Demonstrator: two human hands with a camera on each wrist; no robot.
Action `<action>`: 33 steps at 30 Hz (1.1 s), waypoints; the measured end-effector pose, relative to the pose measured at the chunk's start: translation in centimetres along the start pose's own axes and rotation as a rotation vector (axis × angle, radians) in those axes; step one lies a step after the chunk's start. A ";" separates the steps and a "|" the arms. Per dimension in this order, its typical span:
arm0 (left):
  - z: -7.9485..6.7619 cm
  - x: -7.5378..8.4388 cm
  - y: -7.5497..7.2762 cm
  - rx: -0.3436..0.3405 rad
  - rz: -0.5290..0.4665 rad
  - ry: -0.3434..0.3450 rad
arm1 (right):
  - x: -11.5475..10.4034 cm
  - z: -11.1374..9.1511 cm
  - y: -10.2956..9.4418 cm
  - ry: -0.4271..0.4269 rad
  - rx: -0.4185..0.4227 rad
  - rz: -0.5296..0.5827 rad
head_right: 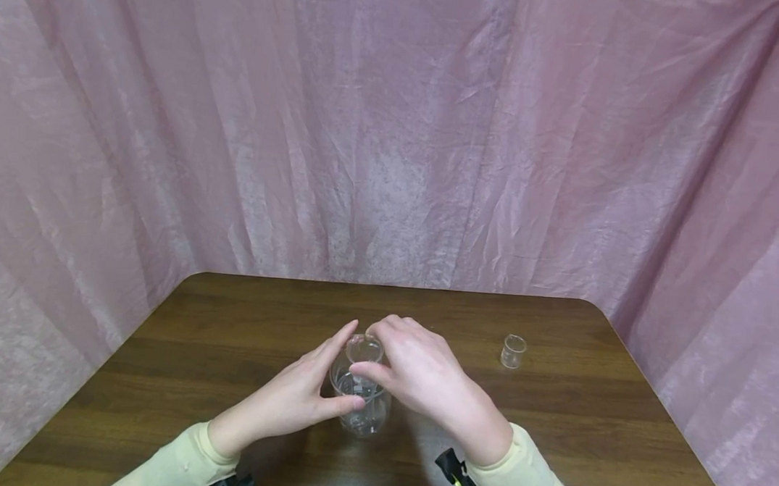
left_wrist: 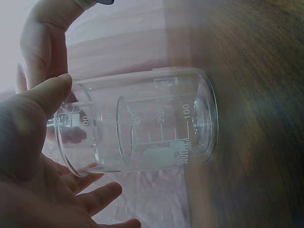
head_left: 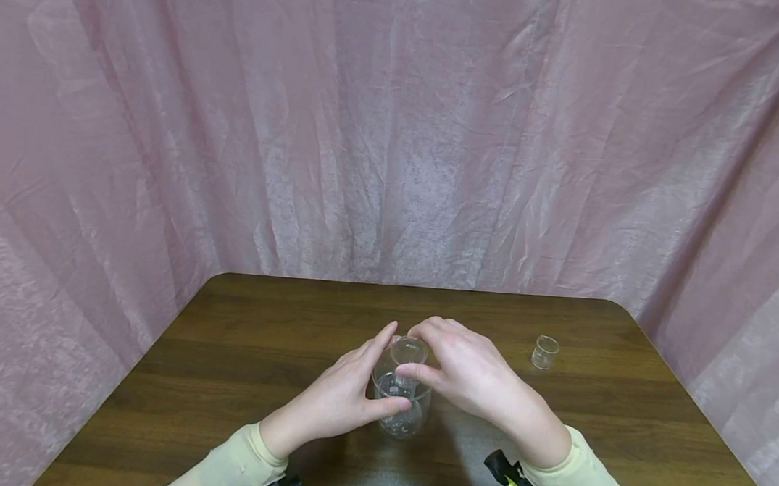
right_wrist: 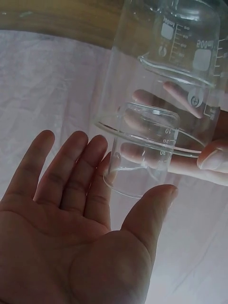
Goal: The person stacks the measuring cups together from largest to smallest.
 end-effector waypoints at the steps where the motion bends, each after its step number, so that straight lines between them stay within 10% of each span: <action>1: 0.0 0.0 0.0 0.000 -0.001 0.000 | 0.0 0.0 0.0 -0.002 0.002 -0.002; 33: -0.1 0.5 0.0 0.009 0.017 0.049 | -0.1 0.6 1.9 -0.053 -0.047 -0.018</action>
Point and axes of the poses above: each hand's wrist, its own z-axis towards the middle knuckle, its own y-axis out of the palm, x = y × z, the point moved 9 cm from there along z, towards the middle knuckle, and after that the axes turned 10 degrees about -x, right-handed, at the moved point
